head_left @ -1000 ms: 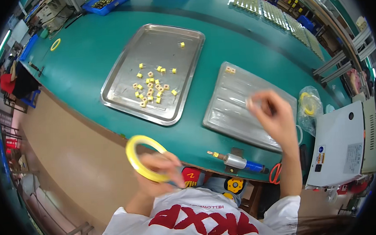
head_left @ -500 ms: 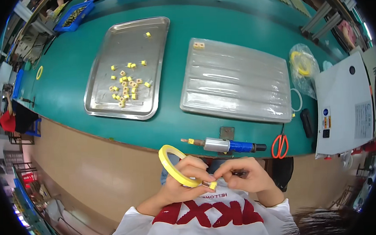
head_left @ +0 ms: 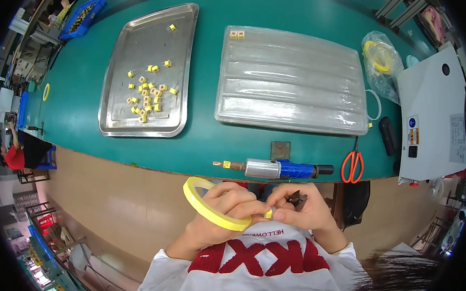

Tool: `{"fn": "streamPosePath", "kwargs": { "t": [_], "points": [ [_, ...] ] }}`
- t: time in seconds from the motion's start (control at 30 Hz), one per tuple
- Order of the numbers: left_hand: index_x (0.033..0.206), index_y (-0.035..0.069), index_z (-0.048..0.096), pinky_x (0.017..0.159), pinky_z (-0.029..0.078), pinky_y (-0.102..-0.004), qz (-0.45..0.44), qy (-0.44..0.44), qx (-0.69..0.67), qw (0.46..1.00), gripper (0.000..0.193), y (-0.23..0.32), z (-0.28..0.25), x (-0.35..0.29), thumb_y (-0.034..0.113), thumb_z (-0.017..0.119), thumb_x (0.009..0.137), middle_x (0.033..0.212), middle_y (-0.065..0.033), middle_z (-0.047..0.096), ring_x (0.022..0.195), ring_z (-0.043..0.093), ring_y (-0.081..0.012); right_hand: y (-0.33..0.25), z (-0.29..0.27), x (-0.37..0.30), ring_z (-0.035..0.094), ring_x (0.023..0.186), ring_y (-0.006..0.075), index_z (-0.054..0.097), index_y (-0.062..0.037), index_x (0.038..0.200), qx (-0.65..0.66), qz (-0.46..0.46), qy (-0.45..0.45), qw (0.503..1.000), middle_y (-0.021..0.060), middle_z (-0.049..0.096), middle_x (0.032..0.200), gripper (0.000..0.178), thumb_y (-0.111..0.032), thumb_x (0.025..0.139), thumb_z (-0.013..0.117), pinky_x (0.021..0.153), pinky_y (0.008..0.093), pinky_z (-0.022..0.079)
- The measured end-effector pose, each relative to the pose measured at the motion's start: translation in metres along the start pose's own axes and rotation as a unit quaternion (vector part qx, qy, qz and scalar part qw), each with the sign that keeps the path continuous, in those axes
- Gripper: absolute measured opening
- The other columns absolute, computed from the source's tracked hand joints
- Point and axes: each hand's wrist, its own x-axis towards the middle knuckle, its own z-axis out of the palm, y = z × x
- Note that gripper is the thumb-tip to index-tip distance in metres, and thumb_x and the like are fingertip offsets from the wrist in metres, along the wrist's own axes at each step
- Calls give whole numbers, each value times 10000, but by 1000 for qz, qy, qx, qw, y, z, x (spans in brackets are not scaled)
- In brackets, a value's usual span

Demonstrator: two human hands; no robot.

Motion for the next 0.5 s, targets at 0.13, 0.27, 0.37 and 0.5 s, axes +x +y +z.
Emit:
{"fn": "streamPosePath", "kwargs": {
  "t": [0.13, 0.27, 0.37, 0.5],
  "points": [
    [928, 200, 643, 765, 501, -326, 3, -27, 87, 996, 363, 3, -2, 0, 197, 837, 622, 891, 34, 533, 853, 565, -185, -2, 5, 1, 295, 567, 26, 648, 6, 937, -53, -2, 40, 998, -73, 335, 610, 139, -71, 831, 694, 517, 207, 235],
    [936, 211, 645, 789, 494, -323, 4, -22, 103, 994, 358, 3, 0, 1, 201, 830, 630, 885, 40, 536, 844, 562, -179, 6, 11, 2, 299, 569, 26, 643, 10, 949, -48, -21, 72, 996, -70, 344, 612, 143, -63, 832, 681, 515, 207, 239],
    [937, 209, 645, 791, 491, -329, -10, -9, 102, 995, 362, 2, 0, 0, 196, 832, 628, 877, 43, 541, 835, 558, -179, 2, 14, 1, 308, 577, 26, 640, 15, 948, -46, -17, 89, 995, -68, 357, 622, 138, -58, 839, 679, 519, 206, 248],
    [905, 180, 655, 732, 491, -345, -36, 1, 49, 998, 342, 2, -4, 1, 183, 846, 622, 866, 11, 537, 822, 554, -202, -4, 2, 1, 424, 643, 39, 645, 48, 961, 30, 56, 32, 998, -7, 542, 728, 190, -79, 826, 686, 580, 206, 343]
  ]
}}
